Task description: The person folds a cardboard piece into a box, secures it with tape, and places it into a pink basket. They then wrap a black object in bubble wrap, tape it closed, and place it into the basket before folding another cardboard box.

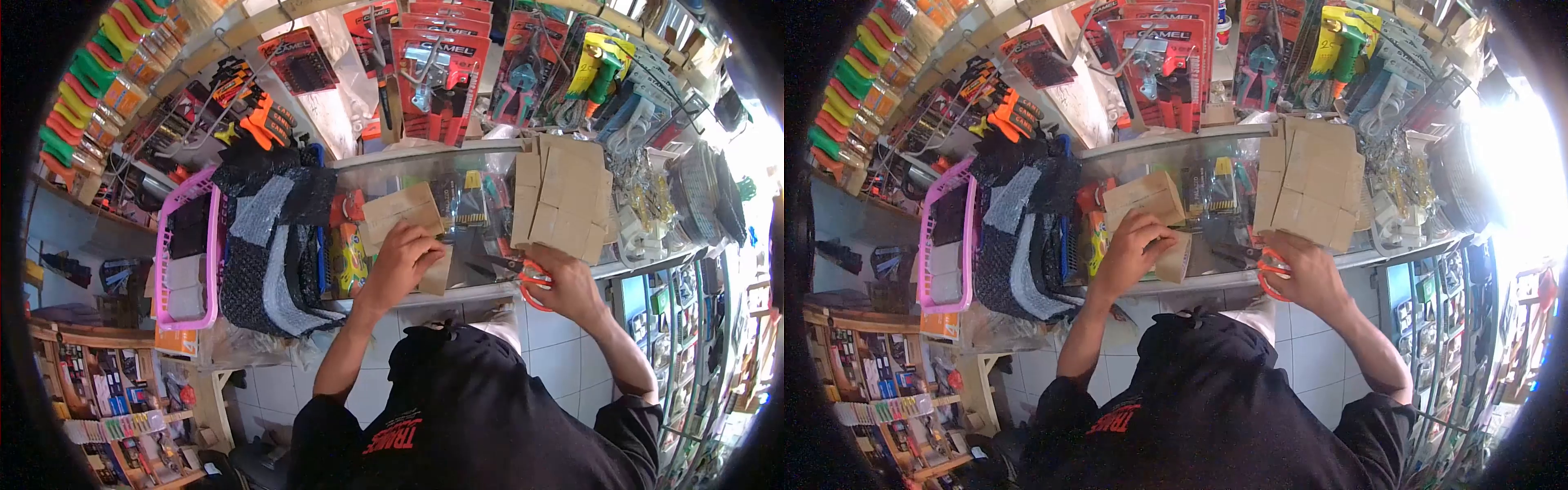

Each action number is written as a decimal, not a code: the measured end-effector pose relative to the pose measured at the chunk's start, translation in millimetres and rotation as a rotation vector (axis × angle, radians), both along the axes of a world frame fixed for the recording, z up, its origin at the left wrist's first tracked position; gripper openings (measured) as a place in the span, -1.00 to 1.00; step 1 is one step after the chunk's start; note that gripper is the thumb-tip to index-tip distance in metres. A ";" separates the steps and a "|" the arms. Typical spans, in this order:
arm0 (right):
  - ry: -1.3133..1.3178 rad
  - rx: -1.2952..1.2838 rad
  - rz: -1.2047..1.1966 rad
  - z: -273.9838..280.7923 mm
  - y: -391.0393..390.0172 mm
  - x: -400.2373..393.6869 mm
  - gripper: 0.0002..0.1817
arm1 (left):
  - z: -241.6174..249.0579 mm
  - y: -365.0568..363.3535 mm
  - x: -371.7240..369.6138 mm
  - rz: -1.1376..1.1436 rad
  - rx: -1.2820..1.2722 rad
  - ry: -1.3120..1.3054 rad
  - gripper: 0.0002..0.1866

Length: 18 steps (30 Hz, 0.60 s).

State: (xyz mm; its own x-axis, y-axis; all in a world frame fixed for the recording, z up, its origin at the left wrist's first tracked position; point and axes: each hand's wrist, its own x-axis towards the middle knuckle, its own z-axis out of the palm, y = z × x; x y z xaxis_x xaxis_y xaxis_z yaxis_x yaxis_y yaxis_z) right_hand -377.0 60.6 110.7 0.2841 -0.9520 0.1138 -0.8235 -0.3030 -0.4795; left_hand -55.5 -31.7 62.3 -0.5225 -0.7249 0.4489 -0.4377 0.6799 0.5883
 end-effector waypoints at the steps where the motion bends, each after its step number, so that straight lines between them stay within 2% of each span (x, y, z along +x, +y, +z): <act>1: 0.033 0.000 0.044 5.5 -3.4 -5.5 -0.38 | 1.8 -3.8 2.4 -0.022 0.015 -0.007 -0.85; 3: 0.020 -0.069 0.087 1.9 -8.1 -7.5 -0.39 | 4.5 -6.5 7.0 -0.050 0.041 -0.023 -0.86; 7: 0.031 -0.009 0.179 18.5 -20.6 -5.3 -0.42 | 4.2 -9.9 5.5 -0.057 0.020 -0.023 -0.88; 10: 0.117 -0.029 0.276 8.7 -37.5 -8.1 -0.36 | 4.0 -7.7 3.7 -0.054 0.005 -0.031 -0.87; 18: 0.133 0.067 0.365 8.6 -59.9 24.0 -0.29 | 10.2 -3.6 4.3 -0.049 -0.015 -0.041 -0.85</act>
